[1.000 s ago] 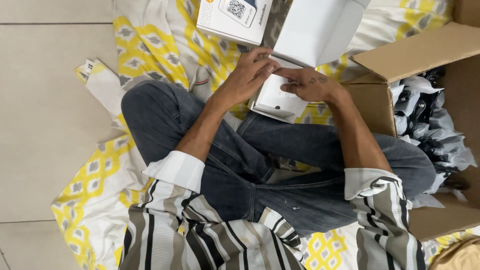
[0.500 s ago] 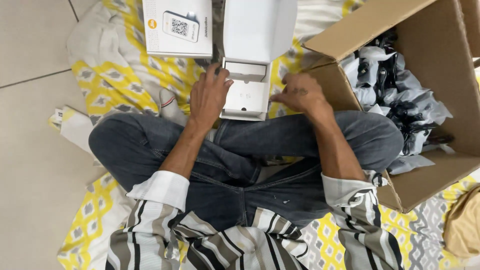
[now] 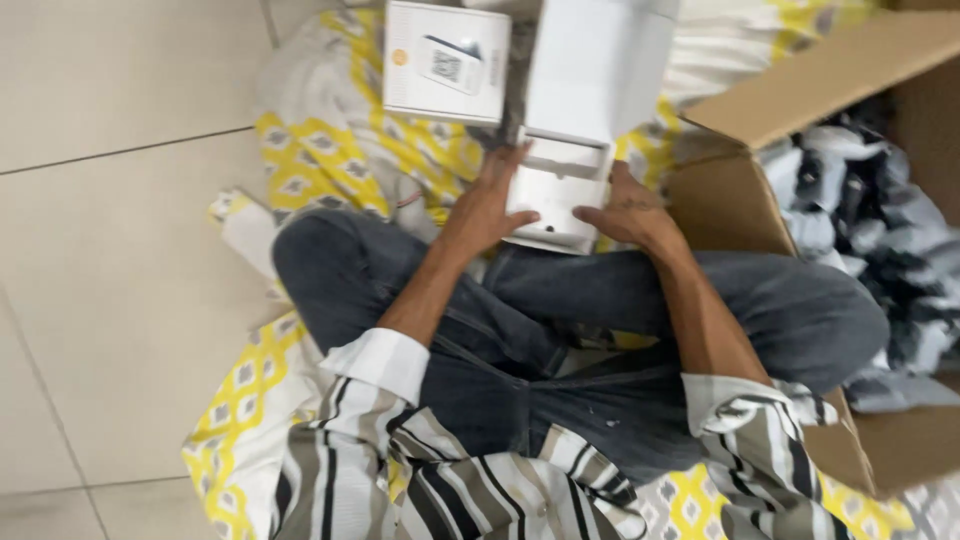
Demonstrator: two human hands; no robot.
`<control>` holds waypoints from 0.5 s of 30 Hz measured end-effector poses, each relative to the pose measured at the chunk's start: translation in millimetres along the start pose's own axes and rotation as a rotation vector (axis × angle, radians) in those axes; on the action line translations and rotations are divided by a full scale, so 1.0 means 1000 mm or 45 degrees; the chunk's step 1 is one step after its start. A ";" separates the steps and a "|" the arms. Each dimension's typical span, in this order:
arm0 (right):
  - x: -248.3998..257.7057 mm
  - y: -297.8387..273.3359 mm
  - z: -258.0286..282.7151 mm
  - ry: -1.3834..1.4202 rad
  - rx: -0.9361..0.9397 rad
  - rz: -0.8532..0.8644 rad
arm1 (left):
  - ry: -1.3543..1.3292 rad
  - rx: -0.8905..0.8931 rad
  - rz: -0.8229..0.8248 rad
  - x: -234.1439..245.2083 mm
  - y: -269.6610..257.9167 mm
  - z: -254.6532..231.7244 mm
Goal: The person packs electronic devices and accessories into retail boxes.
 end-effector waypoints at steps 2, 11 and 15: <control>0.014 -0.003 0.023 -0.031 -0.058 0.045 | 0.101 0.059 -0.025 0.010 -0.002 -0.009; 0.063 -0.057 0.068 -0.074 -0.253 -0.044 | 0.215 -0.268 -0.208 0.026 -0.011 -0.056; 0.083 -0.106 0.099 -0.028 -0.015 -0.312 | -0.001 -0.345 -0.082 0.021 -0.037 -0.060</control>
Point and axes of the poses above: each hand's wrist, its own y-axis towards the middle knuckle, its own x-axis out of the back of the hand, z = x × y, the point moved 6 cm from there along y, towards the middle knuckle, and after that the axes turned 13 degrees about -y, right-handed, at the moved point
